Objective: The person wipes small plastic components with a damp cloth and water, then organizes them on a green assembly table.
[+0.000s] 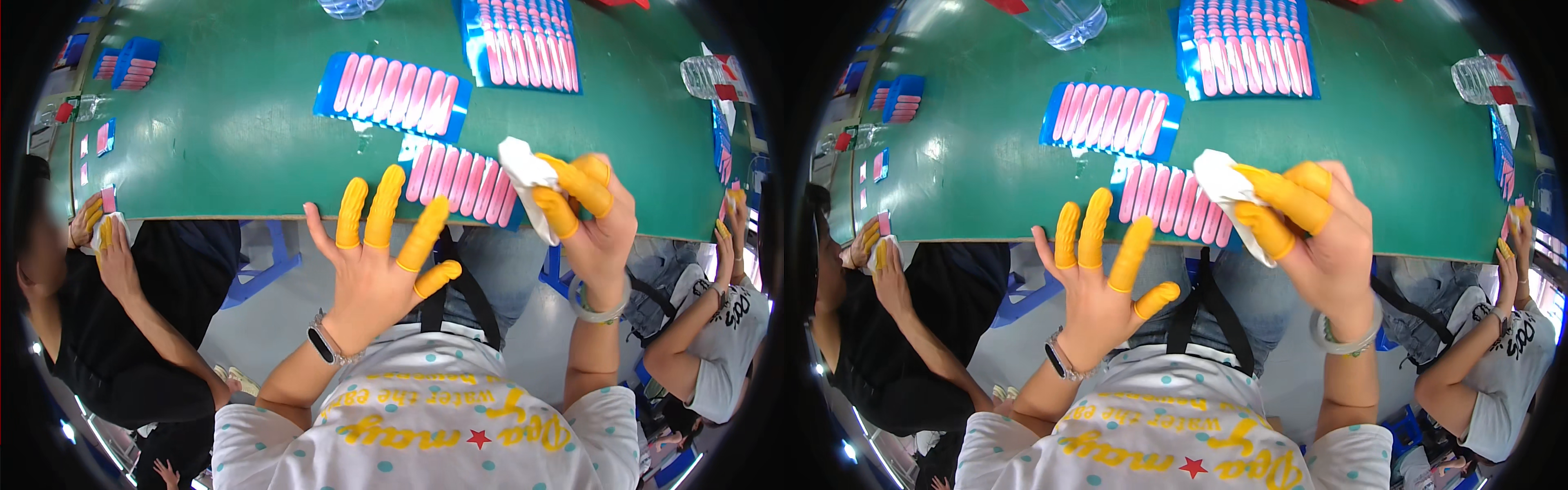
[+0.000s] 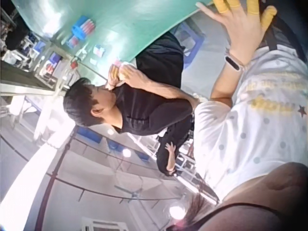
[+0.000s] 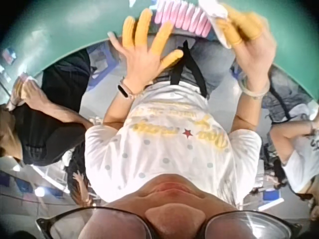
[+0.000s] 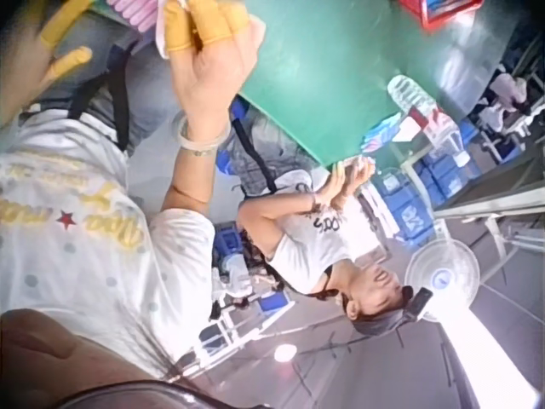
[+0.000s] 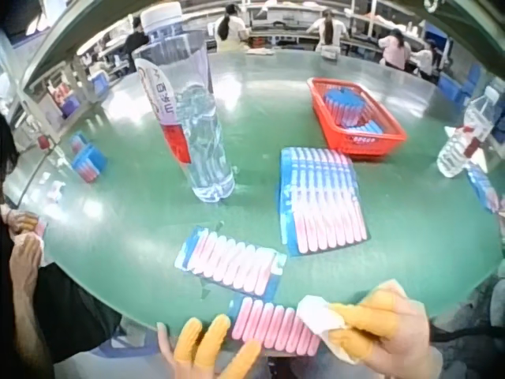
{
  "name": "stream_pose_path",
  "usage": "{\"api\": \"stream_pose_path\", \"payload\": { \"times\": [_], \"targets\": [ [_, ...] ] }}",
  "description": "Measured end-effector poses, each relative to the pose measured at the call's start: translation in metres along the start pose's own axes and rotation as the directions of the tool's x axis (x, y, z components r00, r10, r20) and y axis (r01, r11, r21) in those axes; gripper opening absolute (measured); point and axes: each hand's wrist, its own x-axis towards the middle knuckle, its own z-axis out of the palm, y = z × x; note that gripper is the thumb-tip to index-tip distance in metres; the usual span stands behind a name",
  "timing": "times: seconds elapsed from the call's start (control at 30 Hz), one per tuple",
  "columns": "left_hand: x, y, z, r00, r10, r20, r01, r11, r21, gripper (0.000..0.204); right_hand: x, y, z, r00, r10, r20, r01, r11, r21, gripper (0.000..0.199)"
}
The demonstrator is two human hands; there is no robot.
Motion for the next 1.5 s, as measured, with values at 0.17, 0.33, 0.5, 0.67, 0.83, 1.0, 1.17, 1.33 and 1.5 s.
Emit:
{"api": "stream_pose_path", "payload": {
  "times": [0.17,0.33,0.5,0.67,0.83,1.0,1.17,1.33,1.5],
  "targets": [
    [-0.005,-0.004,0.012,0.998,0.038,-0.046,-0.035,0.997,0.075,0.076,0.031,-0.022,-0.007,0.844,-0.354,0.404,0.519,0.729,-0.447,0.026],
    [-0.006,-0.003,0.017,0.997,0.021,-0.075,-0.013,0.994,0.104,0.071,0.04,-0.031,0.006,0.735,-0.353,0.578,0.657,0.579,-0.482,0.015],
    [-0.003,-0.008,0.024,0.986,0.051,-0.162,-0.035,0.994,0.1,0.069,0.027,-0.049,0.005,0.618,-0.336,0.711,0.726,0.59,-0.353,0.007],
    [-0.003,-0.007,0.025,0.98,0.036,-0.196,-0.014,0.994,0.11,0.067,0.046,-0.039,0.011,0.7,-0.329,0.634,0.684,0.564,-0.463,0.008],
    [-0.002,-0.008,0.026,0.981,0.058,-0.187,-0.039,0.994,0.101,0.064,0.022,-0.055,0.014,0.61,-0.317,0.726,0.738,0.562,-0.374,0.012],
    [-0.003,-0.007,0.029,0.98,0.04,-0.196,-0.028,0.997,0.066,0.065,0.034,-0.047,-0.002,0.628,-0.245,0.739,0.652,0.684,-0.327,0.009],
    [-0.005,-0.009,0.031,0.983,0.039,-0.177,-0.017,0.992,0.125,0.067,0.032,-0.016,-0.041,0.986,-0.019,0.166,0.034,0.995,-0.089,0.025],
    [-0.001,-0.009,0.03,0.981,0.055,-0.186,-0.038,0.995,0.091,0.069,-0.008,0.055,-0.044,0.934,0.281,-0.221,-0.185,0.908,0.375,0.026],
    [-0.004,-0.01,0.029,0.98,0.064,-0.191,-0.063,0.998,0.01,0.067,-0.014,0.067,-0.046,0.885,0.325,-0.334,-0.158,0.884,0.44,0.028]
  ]
}}
